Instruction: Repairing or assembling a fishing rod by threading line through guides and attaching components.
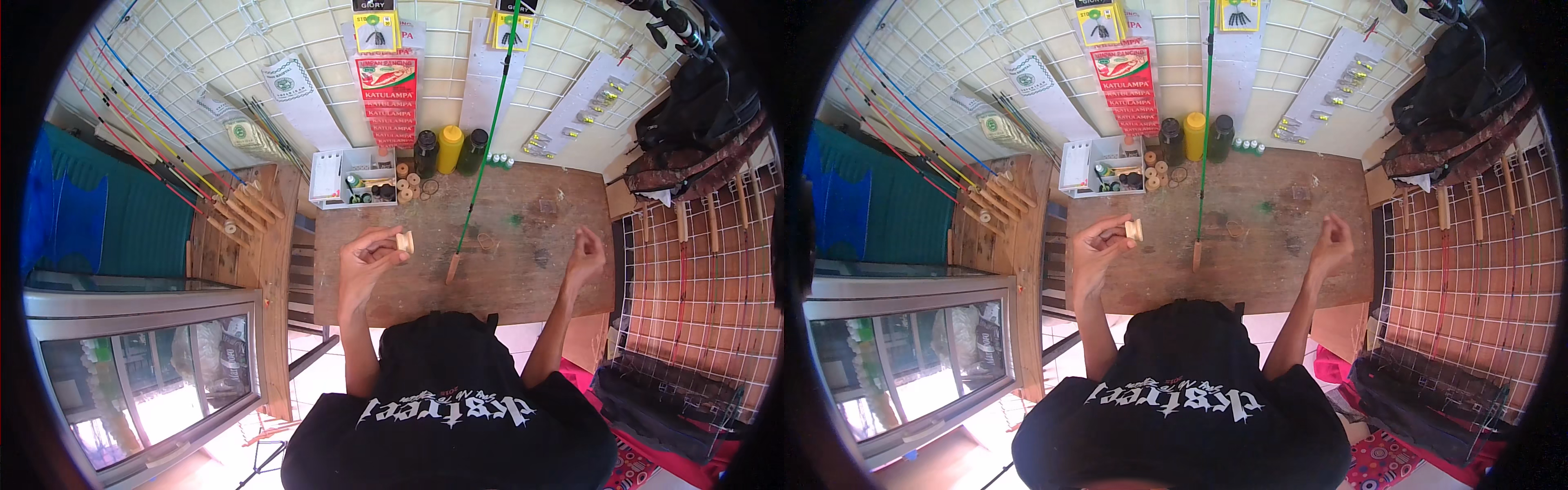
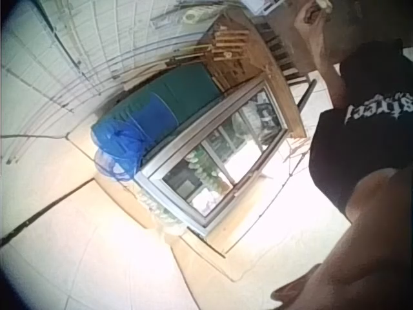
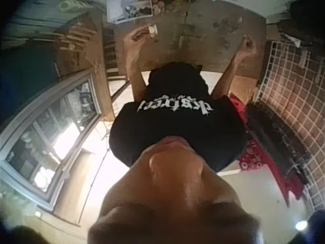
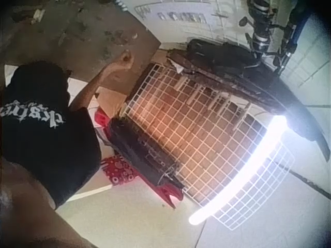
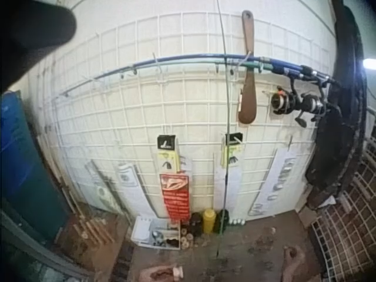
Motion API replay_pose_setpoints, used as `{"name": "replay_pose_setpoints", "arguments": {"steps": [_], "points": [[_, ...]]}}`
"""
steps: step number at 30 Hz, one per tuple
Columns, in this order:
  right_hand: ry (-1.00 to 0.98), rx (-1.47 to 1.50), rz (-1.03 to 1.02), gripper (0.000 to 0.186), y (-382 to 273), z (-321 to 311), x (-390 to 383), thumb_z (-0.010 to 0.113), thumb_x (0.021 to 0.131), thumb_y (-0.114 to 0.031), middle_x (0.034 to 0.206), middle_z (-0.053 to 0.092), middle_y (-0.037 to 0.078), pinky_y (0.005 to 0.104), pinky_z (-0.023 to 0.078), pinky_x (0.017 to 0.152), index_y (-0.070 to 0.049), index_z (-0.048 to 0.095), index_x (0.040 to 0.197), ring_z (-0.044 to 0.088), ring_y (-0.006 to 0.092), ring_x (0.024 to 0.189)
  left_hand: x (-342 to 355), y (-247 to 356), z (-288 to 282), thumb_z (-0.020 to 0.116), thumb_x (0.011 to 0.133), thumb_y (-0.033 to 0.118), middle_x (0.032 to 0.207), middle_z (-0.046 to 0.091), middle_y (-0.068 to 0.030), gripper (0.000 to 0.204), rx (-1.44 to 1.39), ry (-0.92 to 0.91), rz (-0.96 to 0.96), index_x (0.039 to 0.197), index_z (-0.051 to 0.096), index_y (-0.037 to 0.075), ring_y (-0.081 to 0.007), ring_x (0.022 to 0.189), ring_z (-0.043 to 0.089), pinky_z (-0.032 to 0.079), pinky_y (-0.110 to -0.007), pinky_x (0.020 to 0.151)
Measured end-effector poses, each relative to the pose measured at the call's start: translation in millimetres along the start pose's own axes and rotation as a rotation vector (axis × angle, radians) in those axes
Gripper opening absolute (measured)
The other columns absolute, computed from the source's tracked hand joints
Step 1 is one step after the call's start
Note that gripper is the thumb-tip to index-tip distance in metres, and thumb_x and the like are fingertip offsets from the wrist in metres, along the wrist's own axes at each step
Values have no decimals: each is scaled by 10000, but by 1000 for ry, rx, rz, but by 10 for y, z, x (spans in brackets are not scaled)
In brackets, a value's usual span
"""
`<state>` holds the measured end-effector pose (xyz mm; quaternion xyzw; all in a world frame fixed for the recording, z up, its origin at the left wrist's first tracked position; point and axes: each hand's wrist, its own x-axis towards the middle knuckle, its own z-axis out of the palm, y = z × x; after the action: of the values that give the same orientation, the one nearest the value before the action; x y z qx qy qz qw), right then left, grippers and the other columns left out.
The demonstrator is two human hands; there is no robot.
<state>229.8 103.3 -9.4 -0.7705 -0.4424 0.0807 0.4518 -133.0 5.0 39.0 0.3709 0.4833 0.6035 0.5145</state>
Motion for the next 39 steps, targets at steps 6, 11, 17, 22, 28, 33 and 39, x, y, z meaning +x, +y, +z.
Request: {"name": "replay_pose_setpoints", "arguments": {"steps": [6,11,17,22,28,33,39], "points": [[-392,-344,-212,288,-249,-16,-236,652,848,-179,766,676,59,254,494,580,-64,634,1112,611,116,642,30,-55,115,735,677,-106,1050,579,-84,426,-12,-50,38,1083,636,-21,-159,868,629,538,-253,773],[-887,460,12,231,-977,-121,-558,591,893,-167,848,688,73,199,425,462,-66,646,1093,567,50,593,11,-3,301,740,668,-108,1082,565,-97,421,8,-120,117,1068,643,-19,-168,930,608,535,-272,813],[-1195,620,-166,207,-1439,-54,-926,570,909,-125,850,661,37,199,424,467,-56,646,1089,542,50,566,-4,18,402,733,672,-100,1091,567,-114,388,25,-232,143,1042,661,-8,-173,953,592,520,-285,828],[-1317,581,-64,171,-1202,77,-912,569,905,-87,768,632,51,198,439,497,-9,653,1032,539,59,569,-22,17,370,723,675,-108,1096,569,-113,375,59,-243,150,1030,669,-2,-169,957,588,514,-284,826],[-1076,853,-64,122,-1082,27,-741,572,893,-34,748,627,65,216,468,524,40,640,962,558,77,618,-26,51,344,709,701,-107,1057,569,-102,317,24,-137,141,1001,671,-14,-164,950,590,523,-278,813],[-991,932,-69,88,-1011,-33,-649,553,894,-2,803,639,83,255,504,628,46,619,926,598,118,686,7,-20,282,696,722,-100,1056,563,-98,263,65,-72,94,972,670,-23,-160,946,594,529,-271,802],[-1098,962,-75,84,-1119,28,-828,538,908,-20,864,651,118,312,513,756,39,593,929,638,174,804,95,-161,415,721,730,-32,1088,574,-101,303,66,-203,114,1024,657,9,-168,988,580,496,-279,823]]}}
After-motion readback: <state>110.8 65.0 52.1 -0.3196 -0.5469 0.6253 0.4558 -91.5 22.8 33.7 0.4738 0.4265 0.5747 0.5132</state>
